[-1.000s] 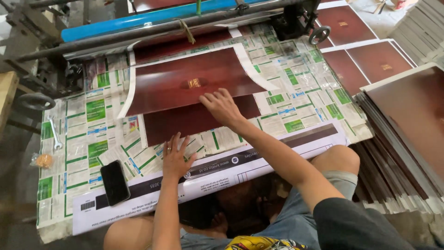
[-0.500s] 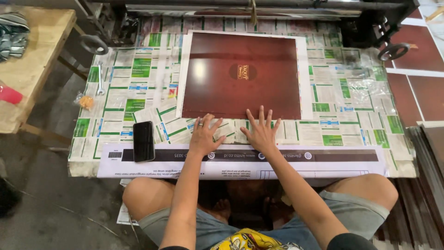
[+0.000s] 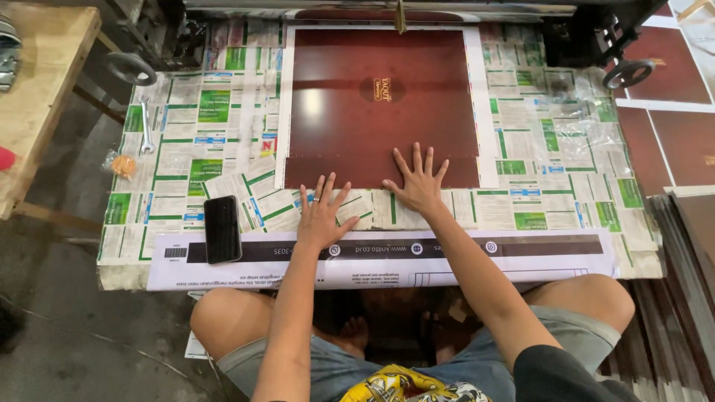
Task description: Feeding and aligning printed sheets into a mechanical rolling press for processing.
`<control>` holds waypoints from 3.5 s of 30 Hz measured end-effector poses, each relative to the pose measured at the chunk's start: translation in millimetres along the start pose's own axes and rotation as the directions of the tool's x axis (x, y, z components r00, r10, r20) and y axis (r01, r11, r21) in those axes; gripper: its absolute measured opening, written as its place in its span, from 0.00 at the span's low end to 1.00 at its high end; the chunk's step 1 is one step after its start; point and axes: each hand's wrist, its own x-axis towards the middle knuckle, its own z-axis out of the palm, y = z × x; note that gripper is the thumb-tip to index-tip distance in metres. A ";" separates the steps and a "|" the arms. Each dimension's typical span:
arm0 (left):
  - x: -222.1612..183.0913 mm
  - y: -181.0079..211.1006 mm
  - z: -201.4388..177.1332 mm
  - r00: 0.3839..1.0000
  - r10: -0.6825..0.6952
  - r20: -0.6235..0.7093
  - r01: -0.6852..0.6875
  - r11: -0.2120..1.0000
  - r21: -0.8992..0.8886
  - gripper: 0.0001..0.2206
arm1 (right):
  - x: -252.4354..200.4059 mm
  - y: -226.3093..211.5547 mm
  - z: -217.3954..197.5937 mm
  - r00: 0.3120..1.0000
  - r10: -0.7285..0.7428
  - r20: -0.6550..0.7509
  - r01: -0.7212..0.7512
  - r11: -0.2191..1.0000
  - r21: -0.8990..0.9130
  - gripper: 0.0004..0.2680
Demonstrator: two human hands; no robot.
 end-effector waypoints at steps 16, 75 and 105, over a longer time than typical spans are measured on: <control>3.3 -1.3 2.5 0.999 -0.003 0.032 0.003 1.000 0.004 0.40 | 34.4 14.1 -0.7 1.000 -0.007 -0.004 0.007 1.000 -0.016 0.34; -6.5 2.4 -8.3 0.997 0.005 -0.075 -0.015 0.992 -0.125 0.35 | -27.1 -7.3 -10.0 0.919 -0.212 -0.333 0.219 0.976 -0.016 0.17; -4.0 -0.3 -2.8 0.990 0.012 -0.140 -0.029 0.992 -0.120 0.34 | 20.7 9.9 -5.3 1.000 -0.006 0.028 0.007 1.000 -0.008 0.32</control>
